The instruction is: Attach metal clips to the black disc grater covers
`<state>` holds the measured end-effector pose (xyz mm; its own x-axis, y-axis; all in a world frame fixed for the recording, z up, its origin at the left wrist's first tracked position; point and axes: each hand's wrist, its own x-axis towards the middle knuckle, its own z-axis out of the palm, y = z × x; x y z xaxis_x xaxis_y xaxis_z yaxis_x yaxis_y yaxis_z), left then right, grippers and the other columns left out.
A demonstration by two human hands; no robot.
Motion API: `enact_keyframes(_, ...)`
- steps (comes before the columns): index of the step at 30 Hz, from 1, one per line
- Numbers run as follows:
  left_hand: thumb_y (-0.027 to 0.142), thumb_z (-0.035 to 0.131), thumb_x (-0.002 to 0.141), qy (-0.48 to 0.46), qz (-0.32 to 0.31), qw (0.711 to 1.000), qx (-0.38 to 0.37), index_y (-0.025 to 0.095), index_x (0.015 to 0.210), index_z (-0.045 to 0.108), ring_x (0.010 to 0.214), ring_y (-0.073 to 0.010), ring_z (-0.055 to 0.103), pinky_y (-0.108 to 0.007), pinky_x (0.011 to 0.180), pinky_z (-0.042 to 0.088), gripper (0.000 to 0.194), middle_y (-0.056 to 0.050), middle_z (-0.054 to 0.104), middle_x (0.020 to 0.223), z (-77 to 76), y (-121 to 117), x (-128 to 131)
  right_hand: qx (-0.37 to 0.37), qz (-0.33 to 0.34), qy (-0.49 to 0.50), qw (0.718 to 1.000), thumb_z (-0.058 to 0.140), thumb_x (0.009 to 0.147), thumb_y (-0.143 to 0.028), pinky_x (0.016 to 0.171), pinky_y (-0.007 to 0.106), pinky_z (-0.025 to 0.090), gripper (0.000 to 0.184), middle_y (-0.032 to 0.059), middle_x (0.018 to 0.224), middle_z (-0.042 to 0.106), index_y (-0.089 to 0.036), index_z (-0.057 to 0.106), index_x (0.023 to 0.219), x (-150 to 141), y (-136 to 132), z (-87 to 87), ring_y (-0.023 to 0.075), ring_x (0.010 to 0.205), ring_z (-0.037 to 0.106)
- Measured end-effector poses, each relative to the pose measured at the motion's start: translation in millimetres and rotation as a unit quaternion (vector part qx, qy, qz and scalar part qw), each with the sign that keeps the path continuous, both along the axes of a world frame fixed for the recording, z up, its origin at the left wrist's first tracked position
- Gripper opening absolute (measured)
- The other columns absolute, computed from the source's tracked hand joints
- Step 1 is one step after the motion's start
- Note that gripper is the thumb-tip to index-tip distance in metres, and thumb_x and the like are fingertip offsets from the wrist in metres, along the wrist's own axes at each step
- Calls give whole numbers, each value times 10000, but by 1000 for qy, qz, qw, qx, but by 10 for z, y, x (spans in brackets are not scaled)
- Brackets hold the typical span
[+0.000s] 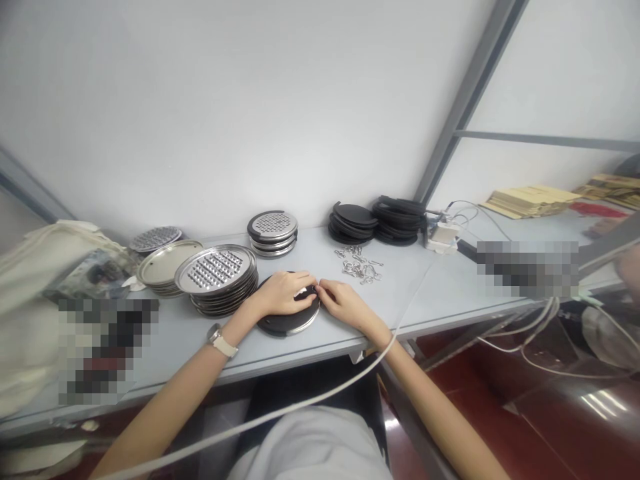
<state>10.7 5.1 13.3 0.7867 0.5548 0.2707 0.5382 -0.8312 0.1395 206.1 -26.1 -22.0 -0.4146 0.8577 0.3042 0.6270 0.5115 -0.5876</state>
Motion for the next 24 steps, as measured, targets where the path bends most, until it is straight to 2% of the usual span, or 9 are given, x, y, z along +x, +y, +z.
enact_keyframes(6, 351, 490, 889, 13, -4, 1000, 6, 206, 903, 572, 738, -183, 598, -282, 630, 385, 166, -37, 645, 885, 15, -3, -4, -8, -13, 21, 1000, 388, 937, -258, 597, 254, 358, 208, -16, 650, 509, -204, 452, 747, 4, -7, -24, 139, 597, 478)
enact_keyframes(13, 334, 514, 872, -3, -2, 1000, -20, 210, 907, 590, 755, -184, 602, -274, 649, 398, 150, -35, 651, 884, 17, -7, 4, -25, -5, 63, 998, 430, 889, -212, 609, 243, 375, 73, -24, 689, 524, -209, 440, 817, 13, -9, -42, 133, 614, 477)
enact_keyframes(19, 341, 554, 843, -71, 17, 993, -96, 224, 921, 621, 738, -162, 595, -258, 662, 401, 156, 2, 664, 839, -5, 18, 13, -29, -7, 62, 998, 433, 889, -212, 593, 235, 361, 75, -33, 669, 501, -205, 444, 816, 17, -12, -42, 124, 593, 463)
enact_keyframes(24, 348, 582, 816, -92, 27, 984, -150, 227, 904, 655, 714, -147, 585, -245, 658, 400, 166, 17, 666, 808, -28, 56, 8, -27, -11, 49, 998, 433, 895, -221, 584, 235, 346, 98, -37, 646, 481, -206, 435, 798, 13, -21, -25, 124, 580, 449)
